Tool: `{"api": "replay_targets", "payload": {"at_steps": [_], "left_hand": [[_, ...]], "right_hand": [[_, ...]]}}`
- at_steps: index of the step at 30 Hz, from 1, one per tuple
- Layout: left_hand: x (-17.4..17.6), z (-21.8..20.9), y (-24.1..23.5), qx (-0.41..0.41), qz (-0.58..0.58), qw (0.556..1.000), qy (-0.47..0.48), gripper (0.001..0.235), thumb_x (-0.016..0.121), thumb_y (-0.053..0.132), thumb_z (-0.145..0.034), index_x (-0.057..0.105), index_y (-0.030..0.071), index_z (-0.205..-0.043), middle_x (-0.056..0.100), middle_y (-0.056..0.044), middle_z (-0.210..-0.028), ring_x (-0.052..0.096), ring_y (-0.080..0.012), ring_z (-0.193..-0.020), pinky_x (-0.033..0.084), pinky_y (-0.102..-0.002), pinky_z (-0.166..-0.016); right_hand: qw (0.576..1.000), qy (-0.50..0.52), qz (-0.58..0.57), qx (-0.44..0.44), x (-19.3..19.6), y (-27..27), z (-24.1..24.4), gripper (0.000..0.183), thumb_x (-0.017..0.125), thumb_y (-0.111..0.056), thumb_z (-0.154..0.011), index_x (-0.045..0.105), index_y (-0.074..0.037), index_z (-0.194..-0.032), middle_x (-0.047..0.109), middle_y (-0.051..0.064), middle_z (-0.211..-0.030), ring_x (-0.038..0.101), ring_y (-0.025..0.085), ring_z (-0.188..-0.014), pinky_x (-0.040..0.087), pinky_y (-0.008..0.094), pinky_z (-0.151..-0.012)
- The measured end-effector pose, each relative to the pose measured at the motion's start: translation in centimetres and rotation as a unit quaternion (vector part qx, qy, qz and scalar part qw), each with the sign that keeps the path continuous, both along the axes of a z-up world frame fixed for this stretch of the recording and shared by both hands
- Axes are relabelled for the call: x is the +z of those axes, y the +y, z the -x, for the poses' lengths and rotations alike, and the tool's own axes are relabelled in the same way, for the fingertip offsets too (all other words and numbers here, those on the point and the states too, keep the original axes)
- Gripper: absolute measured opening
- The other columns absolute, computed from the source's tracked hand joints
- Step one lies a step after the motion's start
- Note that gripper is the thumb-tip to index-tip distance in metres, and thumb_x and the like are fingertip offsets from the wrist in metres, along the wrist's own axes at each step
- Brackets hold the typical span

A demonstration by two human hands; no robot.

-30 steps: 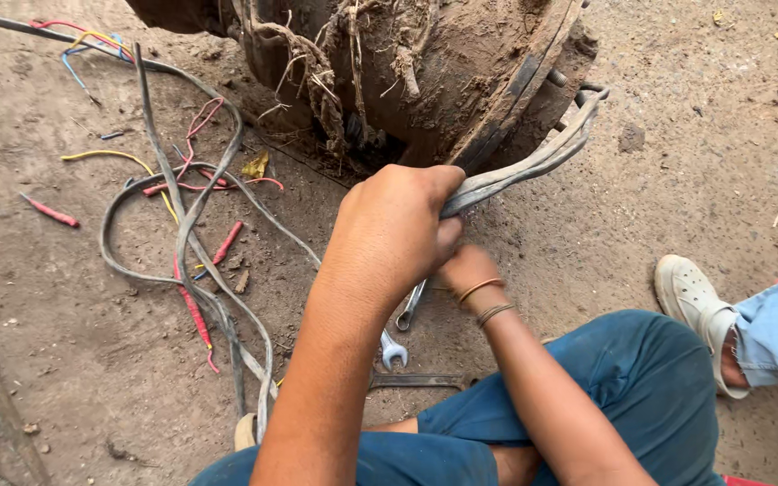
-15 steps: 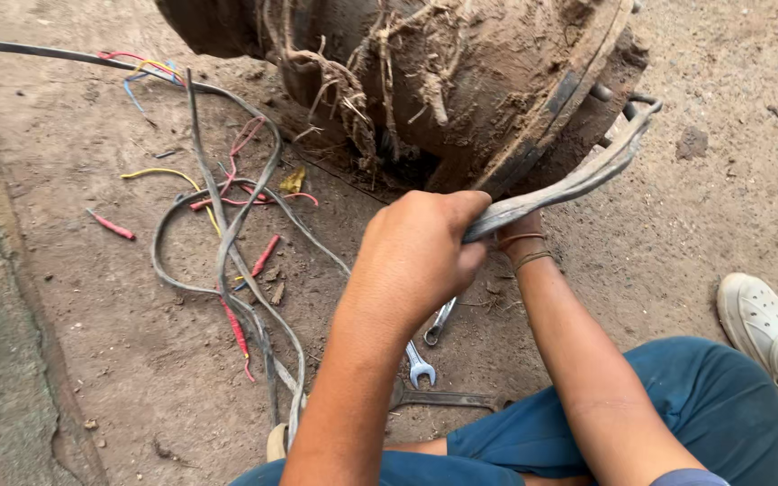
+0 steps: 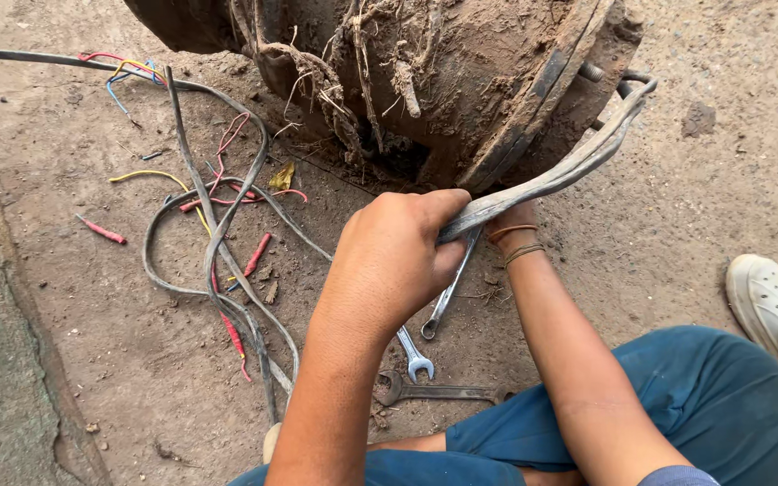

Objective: The person uses a wrench to loosen and tighten bolts on a muddy electric motor. They manipulate the motor's casing and wires while sitting on the ground.

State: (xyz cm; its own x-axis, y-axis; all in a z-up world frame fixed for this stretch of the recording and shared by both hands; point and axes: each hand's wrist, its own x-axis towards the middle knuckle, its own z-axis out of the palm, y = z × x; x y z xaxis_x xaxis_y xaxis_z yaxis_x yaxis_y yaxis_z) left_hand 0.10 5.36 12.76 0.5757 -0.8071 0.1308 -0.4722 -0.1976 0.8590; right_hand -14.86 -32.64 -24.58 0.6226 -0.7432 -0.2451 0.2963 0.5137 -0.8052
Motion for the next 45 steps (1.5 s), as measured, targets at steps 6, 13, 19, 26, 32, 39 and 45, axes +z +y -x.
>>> {"api": "replay_targets", "payload": {"at_steps": [6,13,19,26,32,39,45], "left_hand": [[-0.4,0.0,-0.1,0.000,-0.005,1.000,0.004,0.036,0.075,0.020,-0.076,0.075,0.017,-0.112,0.075,-0.015,-0.090,0.072,-0.0371,-0.086,0.057,-0.047,-0.076],[-0.3,0.1,-0.2,0.003,0.001,1.000,-0.004,0.033,0.075,0.022,-0.077,0.075,0.017,-0.110,0.075,-0.014,-0.090,0.072,-0.0369,-0.085,0.057,-0.047,-0.075],[-0.4,0.3,0.0,0.005,-0.015,1.000,-0.002,0.032,0.074,0.021,-0.078,0.075,0.017,-0.110,0.075,-0.014,-0.088,0.072,-0.0370,-0.085,0.056,-0.047,-0.075],[-0.4,0.2,-0.1,0.007,0.006,1.000,-0.008,0.035,0.074,0.020,-0.077,0.074,0.015,-0.112,0.075,-0.014,-0.090,0.072,-0.0372,-0.085,0.057,-0.047,-0.075],[-0.8,0.1,-0.2,0.004,-0.001,1.000,0.006,0.032,0.075,0.022,-0.079,0.075,0.016,-0.110,0.075,-0.014,-0.089,0.072,-0.0372,-0.085,0.057,-0.047,-0.074],[-0.8,0.2,-0.4,0.001,-0.002,1.000,-0.007,0.030,0.074,0.022,-0.079,0.075,0.016,-0.109,0.075,-0.015,-0.088,0.071,-0.0380,-0.084,0.056,-0.048,-0.073],[-1.0,0.2,-0.3,0.008,0.001,1.000,-0.005,0.033,0.074,0.022,-0.078,0.075,0.016,-0.110,0.075,-0.015,-0.089,0.072,-0.0376,-0.084,0.056,-0.048,-0.073]], "right_hand": [[0.921,0.215,0.322,0.043,0.5,2.0,-0.5,0.021,0.047,-0.024,-0.104,0.061,-0.009,-0.106,0.068,0.007,-0.097,0.065,0.026,-0.091,0.056,0.043,-0.083],[0.999,0.016,-0.007,-0.034,0.5,1.9,-1.0,0.022,0.047,-0.027,-0.104,0.060,-0.010,-0.097,0.064,0.008,-0.086,0.065,0.025,-0.080,0.058,0.042,-0.074],[1.000,-0.007,0.014,0.020,0.0,2.7,-0.3,0.023,0.044,-0.026,-0.104,0.059,-0.009,-0.099,0.064,0.009,-0.090,0.064,0.027,-0.086,0.057,0.043,-0.080],[0.996,0.024,-0.060,-0.068,1.6,2.2,-1.7,0.031,0.040,-0.033,-0.105,0.059,-0.010,-0.098,0.065,0.009,-0.089,0.063,0.027,-0.084,0.056,0.043,-0.078],[0.991,0.052,0.123,0.031,1.8,3.1,-0.9,0.026,0.042,-0.024,-0.105,0.061,-0.007,-0.108,0.068,0.008,-0.102,0.064,0.026,-0.095,0.056,0.040,-0.087],[0.813,0.346,0.459,0.088,3.0,3.5,-0.8,0.025,0.046,-0.023,-0.103,0.064,-0.006,-0.109,0.068,0.007,-0.102,0.065,0.024,-0.093,0.055,0.038,-0.081],[0.998,0.017,-0.036,-0.039,3.0,3.8,-1.1,0.029,0.043,-0.028,-0.106,0.062,-0.008,-0.098,0.064,0.008,-0.088,0.064,0.025,-0.082,0.057,0.039,-0.074]]}}
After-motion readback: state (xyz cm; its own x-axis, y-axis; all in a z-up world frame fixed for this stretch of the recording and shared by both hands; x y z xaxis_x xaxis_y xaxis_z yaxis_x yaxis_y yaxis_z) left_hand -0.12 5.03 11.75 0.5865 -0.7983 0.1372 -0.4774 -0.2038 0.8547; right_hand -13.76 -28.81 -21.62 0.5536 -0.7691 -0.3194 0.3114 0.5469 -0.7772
